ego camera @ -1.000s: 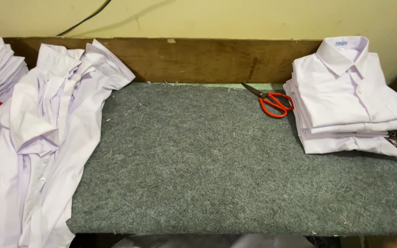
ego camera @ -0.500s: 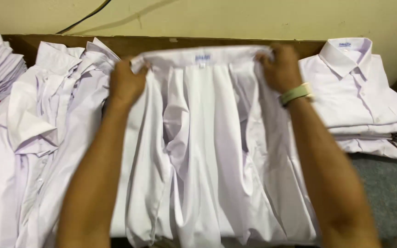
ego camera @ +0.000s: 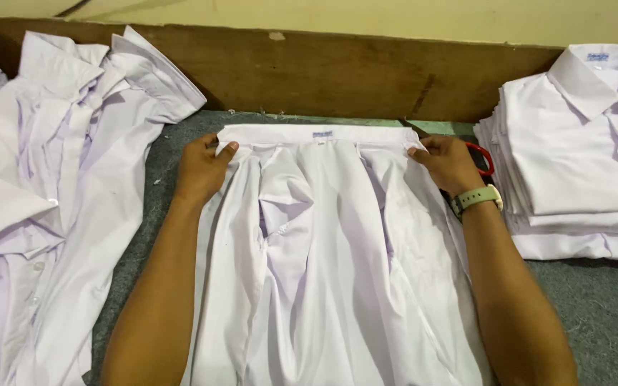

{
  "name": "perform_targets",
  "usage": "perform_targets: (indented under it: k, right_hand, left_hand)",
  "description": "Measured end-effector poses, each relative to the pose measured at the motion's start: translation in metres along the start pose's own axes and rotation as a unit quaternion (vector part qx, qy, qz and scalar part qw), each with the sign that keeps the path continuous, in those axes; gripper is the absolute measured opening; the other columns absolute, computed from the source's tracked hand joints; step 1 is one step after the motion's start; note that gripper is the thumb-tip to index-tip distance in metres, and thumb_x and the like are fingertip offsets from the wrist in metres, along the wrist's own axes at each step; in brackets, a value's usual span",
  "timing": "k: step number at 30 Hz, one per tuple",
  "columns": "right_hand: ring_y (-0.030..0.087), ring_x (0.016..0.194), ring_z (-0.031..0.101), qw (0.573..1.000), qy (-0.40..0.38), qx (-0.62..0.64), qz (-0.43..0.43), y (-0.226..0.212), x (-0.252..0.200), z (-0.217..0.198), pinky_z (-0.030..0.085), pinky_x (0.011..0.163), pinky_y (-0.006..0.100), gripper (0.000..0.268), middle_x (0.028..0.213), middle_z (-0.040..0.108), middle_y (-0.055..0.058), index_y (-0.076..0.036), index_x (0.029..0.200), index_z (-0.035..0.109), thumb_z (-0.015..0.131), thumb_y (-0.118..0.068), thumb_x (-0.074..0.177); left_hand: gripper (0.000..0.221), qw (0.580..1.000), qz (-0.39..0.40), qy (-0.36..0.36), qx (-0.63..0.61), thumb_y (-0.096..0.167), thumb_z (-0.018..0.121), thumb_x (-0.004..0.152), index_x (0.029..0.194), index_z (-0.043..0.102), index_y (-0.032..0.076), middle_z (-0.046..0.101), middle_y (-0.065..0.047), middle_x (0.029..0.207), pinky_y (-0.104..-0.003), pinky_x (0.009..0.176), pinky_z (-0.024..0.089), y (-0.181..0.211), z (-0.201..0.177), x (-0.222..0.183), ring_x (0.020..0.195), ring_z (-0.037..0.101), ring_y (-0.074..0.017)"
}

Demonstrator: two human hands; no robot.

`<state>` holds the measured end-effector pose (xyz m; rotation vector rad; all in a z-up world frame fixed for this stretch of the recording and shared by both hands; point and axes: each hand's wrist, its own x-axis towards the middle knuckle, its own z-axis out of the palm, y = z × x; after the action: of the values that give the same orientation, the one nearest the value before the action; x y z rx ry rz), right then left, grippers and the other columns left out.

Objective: Trimming loose threads and folding a white collared shirt

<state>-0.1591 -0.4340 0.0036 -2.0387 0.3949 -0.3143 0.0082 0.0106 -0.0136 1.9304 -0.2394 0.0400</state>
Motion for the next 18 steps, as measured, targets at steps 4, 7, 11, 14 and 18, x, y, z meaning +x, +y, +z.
perform_targets:
  k: [4, 7, 11, 14, 18]
  right_hand:
    - [0.010, 0.070, 0.060, 0.999, 0.020, -0.003, -0.028, 0.017, 0.016, 0.011, 0.045, 0.061, 0.023, 0.019, 0.078, 0.069, 0.002, -0.007, 0.106, 0.074, 0.072, -0.017, 0.090]
    - [0.008, 0.070, 0.064, 0.998, 0.054, -0.020, -0.028, 0.018, 0.015, 0.011, 0.047, 0.061, 0.022, 0.021, 0.079, 0.071, 0.001, -0.012, 0.108, 0.075, 0.073, -0.020, 0.088]
    - [0.040, 0.096, 0.068, 0.945, 0.169, -0.235, -0.152, -0.014, -0.002, 0.017, 0.056, 0.075, 0.051, 0.033, 0.104, 0.065, 0.013, -0.008, 0.112, 0.063, 0.079, -0.021, 0.086]
    - [0.043, 0.091, 0.066, 0.925, 0.156, -0.266, -0.222, -0.039, -0.006, 0.023, 0.055, 0.074, 0.052, 0.024, 0.093, 0.059, 0.013, -0.008, 0.101, 0.064, 0.080, -0.020, 0.088]
    - [0.044, 0.099, 0.072, 0.952, -0.013, -0.292, -0.087, -0.096, -0.022, 0.040, 0.056, 0.084, 0.055, 0.044, 0.094, 0.077, 0.015, -0.009, 0.097, 0.077, 0.075, -0.051, 0.085]
  left_hand:
    - [0.033, 1.000, 0.009, 0.011, -0.010, 0.021, 0.070, 0.100, 0.126, 0.067, 0.000, 0.071, -0.006, 0.080, -0.027, 0.063, 0.054, 0.024, 0.003, -0.012, 0.071, 0.065, -0.0151]
    - [0.030, 0.995, 0.039, 0.075, 0.060, 0.018, 0.071, 0.098, 0.123, 0.068, 0.002, 0.074, -0.015, 0.085, -0.037, 0.068, 0.054, 0.040, 0.000, -0.027, 0.082, 0.072, -0.0253]
    - [0.046, 0.949, 0.235, 0.124, 0.170, 0.009, 0.077, 0.091, 0.132, 0.057, 0.005, 0.063, -0.020, 0.123, -0.055, 0.104, 0.040, 0.078, 0.009, -0.051, 0.121, 0.058, -0.0456]
    - [0.052, 0.953, 0.229, 0.031, 0.195, 0.020, 0.078, 0.092, 0.137, 0.056, 0.005, 0.059, -0.021, 0.131, -0.058, 0.106, 0.038, 0.118, 0.019, -0.077, 0.127, 0.053, -0.0475]
    - [0.066, 0.940, 0.162, -0.107, 0.280, 0.042, 0.074, 0.092, 0.145, 0.051, 0.011, 0.047, -0.018, 0.151, -0.058, 0.116, 0.026, 0.139, 0.030, -0.099, 0.146, 0.037, -0.0414]
